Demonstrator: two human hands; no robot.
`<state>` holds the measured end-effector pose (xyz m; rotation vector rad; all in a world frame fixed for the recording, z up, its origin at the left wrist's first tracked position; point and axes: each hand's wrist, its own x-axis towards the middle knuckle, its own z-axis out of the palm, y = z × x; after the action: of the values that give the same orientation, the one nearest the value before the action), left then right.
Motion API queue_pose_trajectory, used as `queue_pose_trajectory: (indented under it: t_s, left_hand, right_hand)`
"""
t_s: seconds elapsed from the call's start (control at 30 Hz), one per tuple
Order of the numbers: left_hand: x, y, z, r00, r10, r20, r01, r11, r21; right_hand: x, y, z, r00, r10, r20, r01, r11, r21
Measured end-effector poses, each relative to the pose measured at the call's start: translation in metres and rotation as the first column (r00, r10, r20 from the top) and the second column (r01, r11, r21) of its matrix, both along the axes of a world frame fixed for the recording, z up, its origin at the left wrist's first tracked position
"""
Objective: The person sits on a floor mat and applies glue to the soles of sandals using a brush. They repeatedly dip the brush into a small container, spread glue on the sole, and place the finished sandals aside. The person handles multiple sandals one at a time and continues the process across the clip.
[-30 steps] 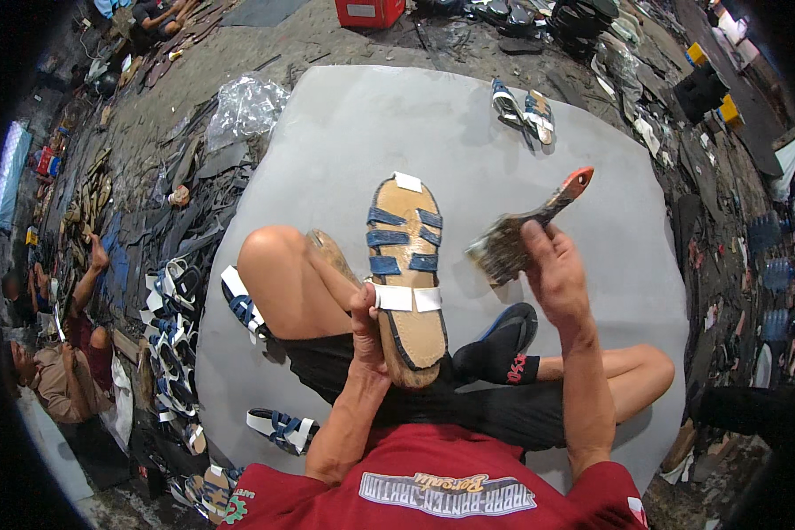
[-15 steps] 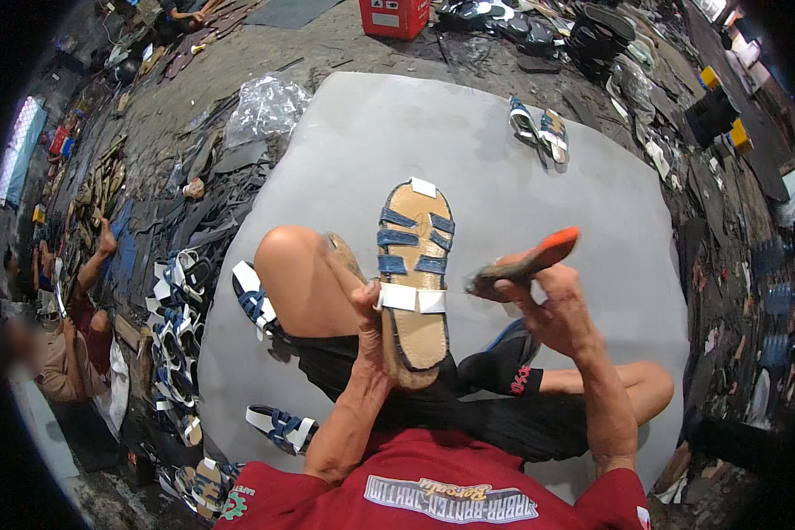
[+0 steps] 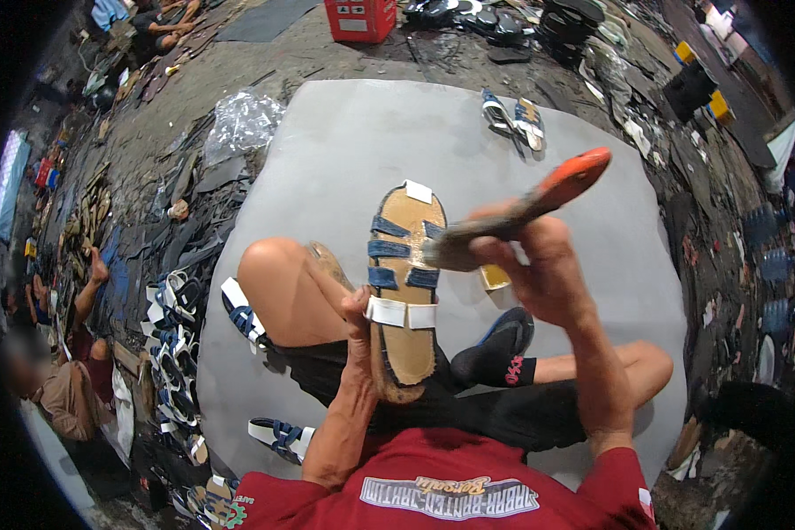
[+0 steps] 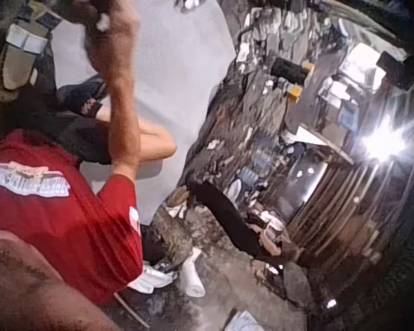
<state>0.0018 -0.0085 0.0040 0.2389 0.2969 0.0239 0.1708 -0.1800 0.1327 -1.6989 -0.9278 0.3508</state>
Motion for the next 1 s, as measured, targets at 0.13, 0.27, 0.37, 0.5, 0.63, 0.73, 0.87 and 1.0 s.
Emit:
queue_pose_trajectory:
  t_s: [0.13,0.27,0.37,0.5,0.63,0.73,0.87,1.0]
  left_hand:
    - [0.002,-0.001,0.010,0.998,0.036,-0.053,-0.028,0.989,0.147]
    - [-0.009,0.014,-0.002,0.995,0.079,0.062,-0.079,0.997,-0.002]
    - [-0.003,0.009,0.001,0.995,0.091,-0.031,-0.086,0.988,0.130]
    - [-0.002,0.009,0.013,0.988,0.135,-0.078,-0.132,0.990,0.048]
    - [-0.007,0.018,0.018,0.996,0.089,-0.006,-0.086,0.979,0.184]
    - [0.004,0.004,0.028,0.967,0.170,-0.192,-0.093,0.931,0.352]
    - [-0.003,0.014,0.030,0.964,0.262,-0.048,-0.235,0.922,0.309]
    - [-0.003,0.013,0.023,0.991,0.132,-0.031,-0.119,0.952,0.282]
  right_hand:
    - [-0.007,0.014,-0.036,0.965,0.140,0.223,-0.147,0.989,0.014]
    - [0.005,-0.016,-0.020,0.995,0.081,-0.054,-0.089,0.981,-0.171]
    - [-0.015,0.003,-0.009,0.999,0.049,0.019,-0.048,0.998,-0.048]
    - [-0.027,0.002,-0.028,0.979,0.137,0.153,-0.124,0.988,-0.093]
    - [-0.020,-0.007,-0.014,0.991,0.134,-0.004,-0.134,0.990,-0.031]
    - [-0.038,0.018,-0.015,0.952,0.195,0.237,-0.222,0.970,0.095]
    - [-0.038,-0.007,-0.031,0.960,0.198,0.196,-0.191,0.980,-0.057]
    - [-0.041,-0.009,-0.008,0.985,0.142,0.100,-0.139,0.990,-0.038]
